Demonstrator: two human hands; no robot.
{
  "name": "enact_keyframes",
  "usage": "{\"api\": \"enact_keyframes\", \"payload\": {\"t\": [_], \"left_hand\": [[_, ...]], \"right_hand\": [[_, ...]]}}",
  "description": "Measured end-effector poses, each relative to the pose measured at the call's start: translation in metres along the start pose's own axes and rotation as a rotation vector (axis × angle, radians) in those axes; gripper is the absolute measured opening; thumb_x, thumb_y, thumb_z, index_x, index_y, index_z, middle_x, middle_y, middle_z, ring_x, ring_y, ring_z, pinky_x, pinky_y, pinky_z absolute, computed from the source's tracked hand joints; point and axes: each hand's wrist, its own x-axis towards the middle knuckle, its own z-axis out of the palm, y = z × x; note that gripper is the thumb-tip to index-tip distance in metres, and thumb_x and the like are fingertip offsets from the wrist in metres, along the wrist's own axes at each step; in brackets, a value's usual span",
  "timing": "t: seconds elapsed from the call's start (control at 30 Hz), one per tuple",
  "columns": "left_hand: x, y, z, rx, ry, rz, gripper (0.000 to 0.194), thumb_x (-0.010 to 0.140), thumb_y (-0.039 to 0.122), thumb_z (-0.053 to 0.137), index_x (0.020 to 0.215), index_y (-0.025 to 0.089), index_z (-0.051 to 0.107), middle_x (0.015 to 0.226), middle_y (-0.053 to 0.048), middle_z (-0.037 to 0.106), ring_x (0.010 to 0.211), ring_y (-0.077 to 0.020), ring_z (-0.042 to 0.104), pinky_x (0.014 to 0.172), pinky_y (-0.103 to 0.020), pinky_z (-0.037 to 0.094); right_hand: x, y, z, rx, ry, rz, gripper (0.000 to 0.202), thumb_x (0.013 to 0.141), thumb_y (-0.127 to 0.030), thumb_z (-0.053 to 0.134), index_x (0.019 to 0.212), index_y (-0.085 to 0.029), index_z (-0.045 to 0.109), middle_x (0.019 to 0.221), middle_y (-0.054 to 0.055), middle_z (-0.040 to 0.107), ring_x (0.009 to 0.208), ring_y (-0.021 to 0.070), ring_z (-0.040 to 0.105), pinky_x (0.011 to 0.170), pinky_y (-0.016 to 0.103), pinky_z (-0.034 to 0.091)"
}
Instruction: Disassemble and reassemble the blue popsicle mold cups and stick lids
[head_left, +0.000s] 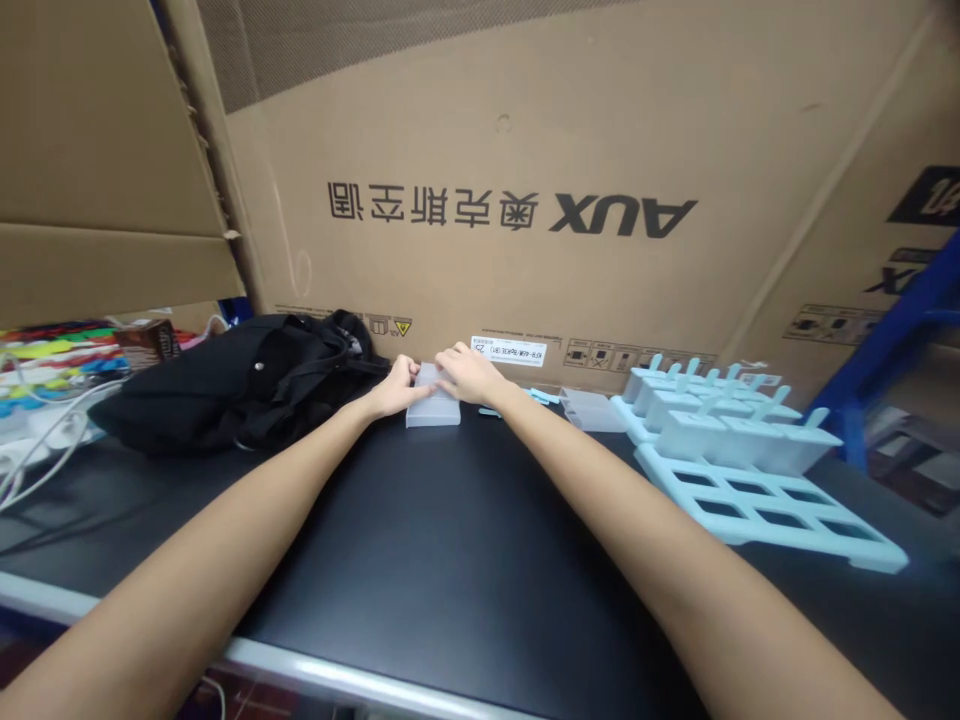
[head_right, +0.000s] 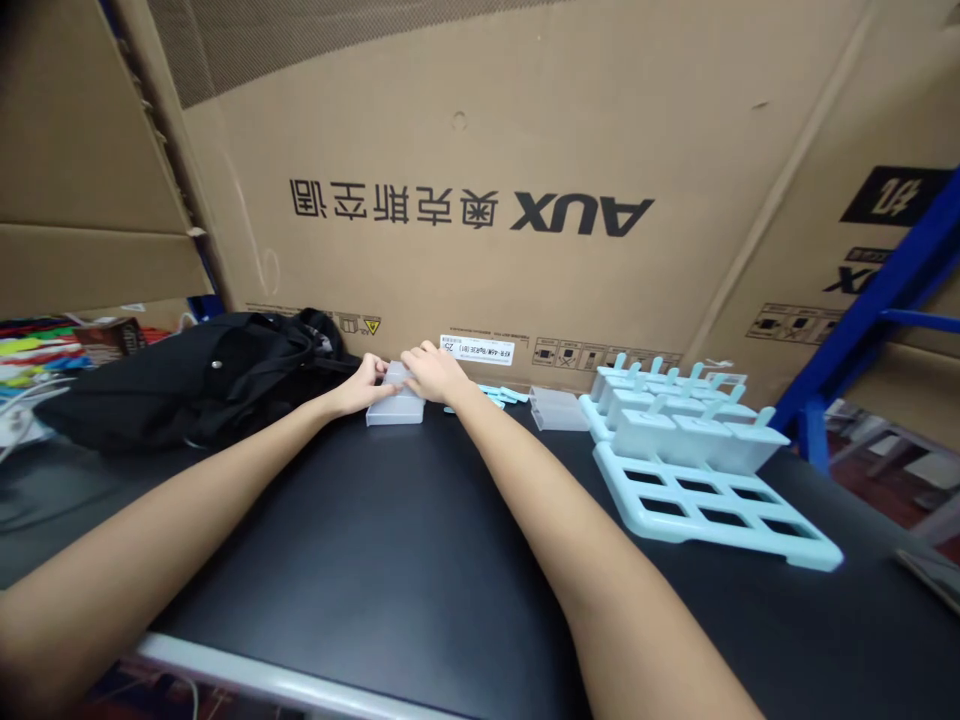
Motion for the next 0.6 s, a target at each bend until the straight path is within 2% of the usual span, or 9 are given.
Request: {"api": "enact_keyframes", "payload": {"t": [0.1,0.23,0.37,0.43,0.5,0.6], "left_hand": [[0.001,-0.003,0.001,0.010,0.030,-0.013,0.057,0.072,0.048,0.077,0.103,0.020,0.037,0.120,-0.010,0.044,0.109,-0.0249,0.055,0.097,-0.051,0.050],[-0.002,0.004,0.002,0.004,0.038,0.002,0.061,0.075,0.045,0.075,0.118,0.021,0.039,0.127,-0.011,0.039,0.108,-0.0244,0.058,0.093,-0.049,0.054],[-0.006,0.015,-0.001,0.069,0.019,0.031,0.069,0.076,0.044,0.074,0.135,0.026,0.043,0.136,-0.012,0.038,0.123,-0.0278,0.052,0.107,-0.047,0.048],[-0.007,0.018,-0.003,0.115,-0.007,0.034,0.063,0.078,0.045,0.071,0.135,0.029,0.051,0.138,-0.010,0.038,0.128,-0.0297,0.049,0.112,-0.048,0.043],[-0.007,0.019,-0.005,0.155,-0.034,0.030,0.056,0.079,0.047,0.069,0.132,0.030,0.057,0.138,-0.010,0.038,0.131,-0.0319,0.047,0.115,-0.050,0.039],[-0.006,0.018,-0.006,0.181,-0.064,0.029,0.054,0.081,0.048,0.066,0.132,0.031,0.060,0.137,-0.009,0.041,0.135,-0.0334,0.043,0.118,-0.051,0.033]], "right_hand": [[0.002,0.003,0.006,-0.015,0.020,0.030,0.027,0.098,-0.032,0.048,0.118,-0.017,0.057,0.127,0.014,0.057,0.119,0.0268,0.046,0.098,0.041,0.039],[0.002,0.001,0.008,-0.049,0.005,0.053,0.030,0.099,-0.033,0.045,0.122,-0.017,0.057,0.125,0.014,0.056,0.112,0.0242,0.053,0.092,0.036,0.043],[-0.002,-0.004,0.000,-0.111,-0.010,0.040,0.032,0.097,-0.028,0.046,0.122,-0.012,0.058,0.122,0.017,0.057,0.106,0.0229,0.057,0.089,0.034,0.045],[-0.007,-0.005,-0.015,-0.148,-0.011,0.021,0.030,0.095,-0.026,0.047,0.118,-0.011,0.059,0.121,0.018,0.057,0.107,0.0242,0.057,0.088,0.034,0.045],[-0.020,-0.004,-0.040,-0.187,-0.011,-0.005,0.027,0.093,-0.026,0.049,0.113,-0.012,0.060,0.120,0.018,0.058,0.109,0.0264,0.055,0.088,0.035,0.045],[-0.067,0.003,-0.093,-0.250,0.015,-0.028,0.026,0.093,-0.028,0.047,0.111,-0.014,0.059,0.121,0.018,0.058,0.114,0.0296,0.050,0.094,0.040,0.042]]}}
